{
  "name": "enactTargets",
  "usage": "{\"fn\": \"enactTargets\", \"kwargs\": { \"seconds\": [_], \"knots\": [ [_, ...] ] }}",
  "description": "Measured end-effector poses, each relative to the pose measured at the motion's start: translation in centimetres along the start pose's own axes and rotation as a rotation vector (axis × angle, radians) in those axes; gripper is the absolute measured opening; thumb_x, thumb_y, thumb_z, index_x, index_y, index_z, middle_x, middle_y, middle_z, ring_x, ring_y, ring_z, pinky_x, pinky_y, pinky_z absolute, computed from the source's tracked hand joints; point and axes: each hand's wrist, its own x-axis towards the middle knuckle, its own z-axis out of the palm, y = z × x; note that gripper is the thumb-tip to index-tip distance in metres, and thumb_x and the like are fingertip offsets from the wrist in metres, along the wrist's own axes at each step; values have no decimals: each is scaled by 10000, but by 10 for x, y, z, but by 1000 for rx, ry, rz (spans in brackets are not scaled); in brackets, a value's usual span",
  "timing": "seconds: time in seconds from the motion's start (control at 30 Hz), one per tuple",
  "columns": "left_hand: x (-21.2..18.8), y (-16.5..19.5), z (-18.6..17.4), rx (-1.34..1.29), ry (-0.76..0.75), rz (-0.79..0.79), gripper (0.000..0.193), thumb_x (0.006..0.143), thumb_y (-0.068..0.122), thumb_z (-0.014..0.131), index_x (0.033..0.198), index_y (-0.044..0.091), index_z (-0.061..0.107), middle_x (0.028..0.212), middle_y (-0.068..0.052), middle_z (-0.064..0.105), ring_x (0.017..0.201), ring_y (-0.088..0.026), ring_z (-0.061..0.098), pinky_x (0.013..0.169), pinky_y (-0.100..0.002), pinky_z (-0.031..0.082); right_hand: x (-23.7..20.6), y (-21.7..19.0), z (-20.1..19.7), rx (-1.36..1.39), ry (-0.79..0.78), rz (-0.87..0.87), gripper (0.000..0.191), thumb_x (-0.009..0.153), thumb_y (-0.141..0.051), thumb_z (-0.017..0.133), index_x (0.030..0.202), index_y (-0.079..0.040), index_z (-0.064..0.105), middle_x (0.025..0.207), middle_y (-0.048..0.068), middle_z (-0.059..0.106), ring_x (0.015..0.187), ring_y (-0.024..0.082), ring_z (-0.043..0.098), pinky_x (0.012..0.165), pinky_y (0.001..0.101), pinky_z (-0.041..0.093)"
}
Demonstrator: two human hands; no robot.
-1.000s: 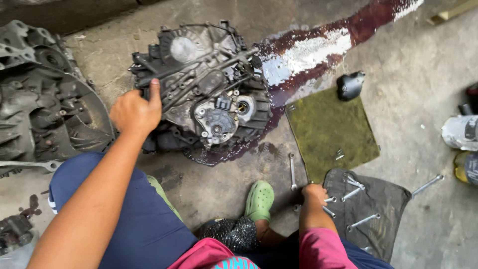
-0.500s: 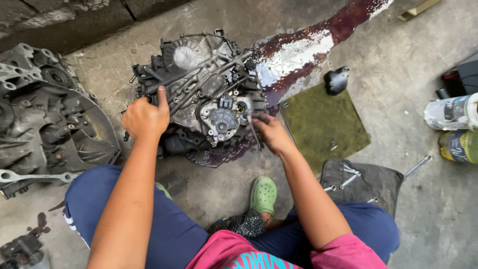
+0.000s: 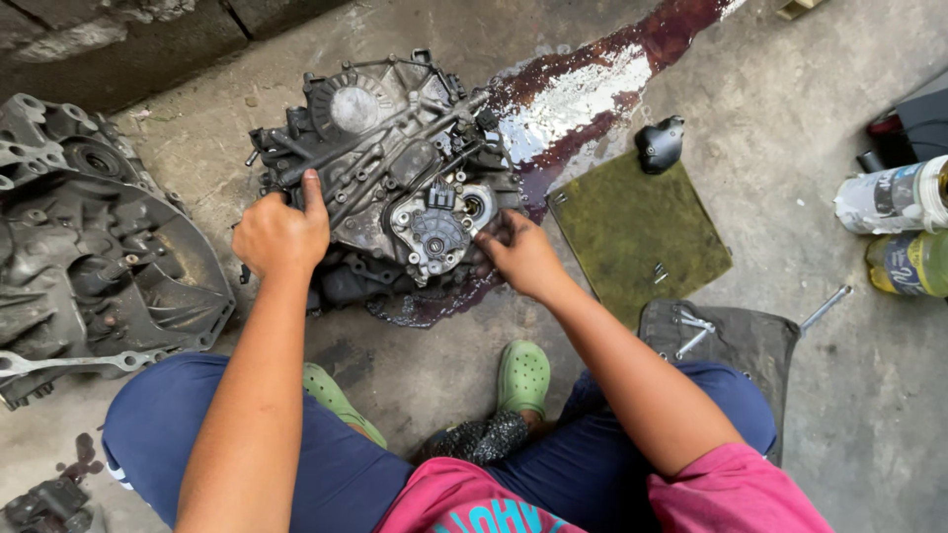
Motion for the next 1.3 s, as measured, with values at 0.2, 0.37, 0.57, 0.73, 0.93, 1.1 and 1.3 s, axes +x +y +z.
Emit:
{"fn": "enactTargets", "kwargs": {
  "seconds": [0.2,0.37,0.57,0.73,0.93,1.1,1.3],
  "knots": [
    [1,3,-1,-7,8,6,662,975,654,617,793,39,780,782,-254,721,729,-468,692,676,-559,527,-6,-17,8,-160,139,-203,225,939,-143,708,1095,0,633,802,125,714,607,209,687,528,332,534],
    [0,5,0,-27,-22,0,651,988,646,614,800,44,778,776,-234,722,722,-459,692,665,-554,523,0,-33,-4,-445,14,51,360,918,-254,658,1188,-17,630,882,241,753,737,365,769,702,433,587],
    [0,6,2,3,-14,-7,646,978,648,619,786,52,778,757,-230,719,710,-459,690,639,-560,516,26,-31,-16,-756,-127,-262,532,913,-334,683,1331,-12,614,1151,280,692,1046,430,679,912,440,534],
    [-1,8,1,17,-19,-13,686,992,667,606,780,34,768,783,-236,722,737,-456,694,668,-556,521,5,-19,-2,-604,23,-164,467,960,-404,649,1216,-15,674,1079,255,724,1037,406,701,917,443,546],
    [2,8,-1,-5,-11,0,641,960,649,618,800,51,784,764,-245,723,723,-471,692,652,-572,517,-33,-19,25,-763,386,-131,411,983,-373,620,1298,-109,622,898,237,725,827,460,685,730,541,531],
    [-2,5,1,-8,-18,6,651,974,646,618,795,41,775,787,-245,723,740,-468,694,668,-573,517,-44,-4,37,-704,482,-424,341,998,-222,613,1303,-80,553,826,205,715,721,465,671,636,551,521],
    [0,7,-2,-9,-35,0,652,966,648,618,795,39,774,789,-253,723,740,-473,694,670,-574,519,-41,-12,39,-765,468,-405,182,977,-188,640,1143,-122,609,755,178,699,677,439,659,607,548,506]
  ]
}}
